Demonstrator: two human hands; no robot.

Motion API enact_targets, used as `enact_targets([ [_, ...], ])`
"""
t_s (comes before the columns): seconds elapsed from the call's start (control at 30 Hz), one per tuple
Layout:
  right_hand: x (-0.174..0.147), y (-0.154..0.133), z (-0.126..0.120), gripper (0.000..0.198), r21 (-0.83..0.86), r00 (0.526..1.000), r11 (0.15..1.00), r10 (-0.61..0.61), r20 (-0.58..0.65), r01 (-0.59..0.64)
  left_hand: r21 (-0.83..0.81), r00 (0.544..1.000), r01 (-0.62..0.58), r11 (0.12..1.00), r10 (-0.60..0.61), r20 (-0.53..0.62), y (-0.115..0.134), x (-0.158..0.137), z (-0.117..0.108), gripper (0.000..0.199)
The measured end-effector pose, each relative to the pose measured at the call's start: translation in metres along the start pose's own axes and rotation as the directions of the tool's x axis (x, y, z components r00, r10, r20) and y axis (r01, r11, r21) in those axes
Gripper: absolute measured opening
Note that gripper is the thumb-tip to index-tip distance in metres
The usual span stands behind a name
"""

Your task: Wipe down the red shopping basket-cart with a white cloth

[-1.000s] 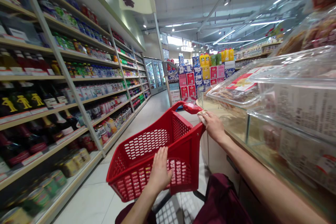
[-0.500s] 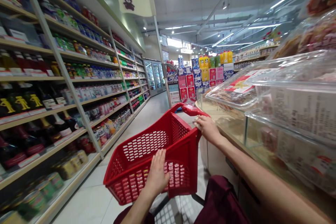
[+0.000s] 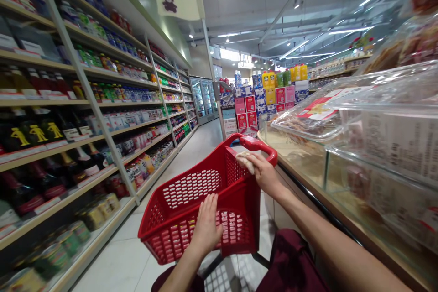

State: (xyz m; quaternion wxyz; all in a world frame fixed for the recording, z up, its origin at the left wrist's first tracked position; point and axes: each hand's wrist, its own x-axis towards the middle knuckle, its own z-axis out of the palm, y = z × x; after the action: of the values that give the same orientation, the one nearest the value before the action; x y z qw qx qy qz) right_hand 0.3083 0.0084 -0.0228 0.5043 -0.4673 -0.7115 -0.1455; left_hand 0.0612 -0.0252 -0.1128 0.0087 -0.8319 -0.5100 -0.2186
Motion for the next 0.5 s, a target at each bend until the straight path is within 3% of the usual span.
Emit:
enact_targets([
  [0.1, 0.004, 0.014, -0.008, 0.037, -0.102, 0.995, 0.991, 0.08, -0.065, -0.086, 0.007, 1.0, -0.009, 1.0, 0.009, -0.003, -0.001, -0.001, 0.001, 0.077],
  [0.3, -0.008, 0.035, -0.016, 0.042, -0.323, 0.998, 0.946, -0.019, 0.057, 0.036, 0.015, 1.0, 0.012, 1.0, -0.012, -0.003, 0.001, -0.002, 0.0, 0.075],
  [0.5, -0.034, 0.03, -0.005, 0.035, -0.189, 0.998, 0.98, -0.06, 0.014, 0.062, 0.009, 1.0, 0.005, 1.0, -0.005, -0.001, -0.001, 0.0, -0.001, 0.075],
])
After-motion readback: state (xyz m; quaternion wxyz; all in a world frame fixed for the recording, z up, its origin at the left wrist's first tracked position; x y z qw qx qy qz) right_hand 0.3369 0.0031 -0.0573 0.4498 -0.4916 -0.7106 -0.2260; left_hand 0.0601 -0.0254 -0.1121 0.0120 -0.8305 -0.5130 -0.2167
